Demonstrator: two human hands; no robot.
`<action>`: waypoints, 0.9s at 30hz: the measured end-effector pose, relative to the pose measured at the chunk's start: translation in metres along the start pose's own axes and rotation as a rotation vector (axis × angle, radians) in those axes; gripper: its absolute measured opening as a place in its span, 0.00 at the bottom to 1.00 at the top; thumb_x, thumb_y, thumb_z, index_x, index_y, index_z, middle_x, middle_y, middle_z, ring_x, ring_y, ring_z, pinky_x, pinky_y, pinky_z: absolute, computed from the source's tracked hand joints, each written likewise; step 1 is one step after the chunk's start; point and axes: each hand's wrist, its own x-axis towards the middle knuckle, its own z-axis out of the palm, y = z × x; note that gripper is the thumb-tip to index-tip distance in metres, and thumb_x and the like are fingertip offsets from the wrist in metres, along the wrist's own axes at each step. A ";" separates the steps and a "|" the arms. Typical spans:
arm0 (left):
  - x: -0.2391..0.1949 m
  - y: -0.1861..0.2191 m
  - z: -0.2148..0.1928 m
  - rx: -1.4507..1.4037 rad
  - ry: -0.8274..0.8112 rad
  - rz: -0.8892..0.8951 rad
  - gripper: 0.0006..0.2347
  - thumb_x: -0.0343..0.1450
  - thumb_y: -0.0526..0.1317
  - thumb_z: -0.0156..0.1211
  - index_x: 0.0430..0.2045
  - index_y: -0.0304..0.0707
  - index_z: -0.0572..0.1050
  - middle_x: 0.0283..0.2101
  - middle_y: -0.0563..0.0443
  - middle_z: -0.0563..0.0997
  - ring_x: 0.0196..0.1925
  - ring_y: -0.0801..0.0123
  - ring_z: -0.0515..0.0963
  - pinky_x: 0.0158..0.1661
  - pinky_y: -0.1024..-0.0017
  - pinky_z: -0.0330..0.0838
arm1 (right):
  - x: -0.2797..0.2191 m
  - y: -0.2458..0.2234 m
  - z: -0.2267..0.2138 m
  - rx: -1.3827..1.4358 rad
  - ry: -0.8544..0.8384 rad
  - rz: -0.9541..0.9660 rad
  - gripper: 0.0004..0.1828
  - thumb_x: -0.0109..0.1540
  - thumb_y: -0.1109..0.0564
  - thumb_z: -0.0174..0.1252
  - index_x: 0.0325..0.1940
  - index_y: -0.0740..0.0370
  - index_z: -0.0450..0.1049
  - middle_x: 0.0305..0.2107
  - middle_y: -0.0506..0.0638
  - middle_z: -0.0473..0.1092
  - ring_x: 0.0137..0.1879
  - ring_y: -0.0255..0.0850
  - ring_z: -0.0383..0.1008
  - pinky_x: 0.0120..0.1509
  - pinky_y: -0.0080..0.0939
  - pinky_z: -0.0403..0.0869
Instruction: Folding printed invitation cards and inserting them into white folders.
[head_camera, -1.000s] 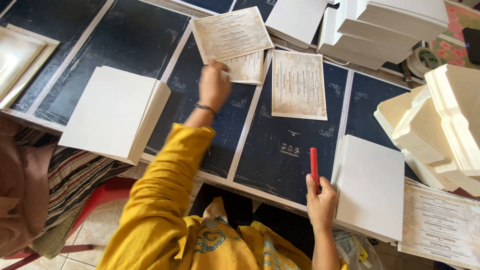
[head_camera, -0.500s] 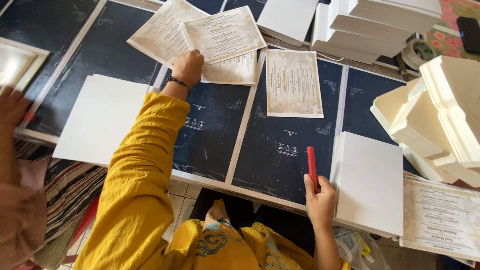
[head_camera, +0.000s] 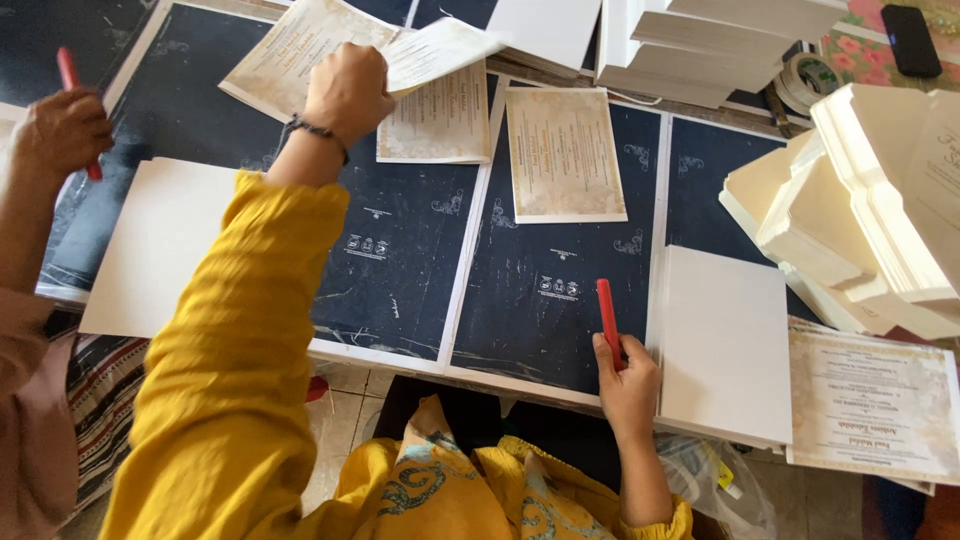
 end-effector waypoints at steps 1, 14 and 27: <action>-0.023 0.030 -0.033 -0.003 -0.002 0.002 0.03 0.65 0.30 0.63 0.20 0.36 0.81 0.23 0.44 0.78 0.23 0.54 0.79 0.22 0.60 0.74 | 0.000 0.000 0.000 -0.002 0.001 0.002 0.22 0.68 0.39 0.56 0.39 0.61 0.78 0.19 0.47 0.66 0.26 0.36 0.63 0.32 0.42 0.63; -0.257 0.214 -0.018 -1.016 -0.522 -0.069 0.07 0.63 0.38 0.66 0.30 0.36 0.83 0.30 0.38 0.87 0.38 0.51 0.88 0.39 0.61 0.84 | -0.017 -0.057 0.016 0.799 -0.144 0.209 0.12 0.61 0.64 0.60 0.46 0.75 0.78 0.20 0.60 0.74 0.09 0.29 0.57 0.10 0.29 0.56; -0.315 0.083 -0.067 -0.633 -0.253 -0.549 0.05 0.68 0.35 0.68 0.32 0.32 0.84 0.31 0.36 0.87 0.37 0.47 0.86 0.42 0.57 0.77 | -0.023 0.000 -0.001 -0.039 0.063 0.137 0.21 0.49 0.66 0.58 0.47 0.65 0.75 0.30 0.69 0.76 0.36 0.72 0.77 0.41 0.64 0.74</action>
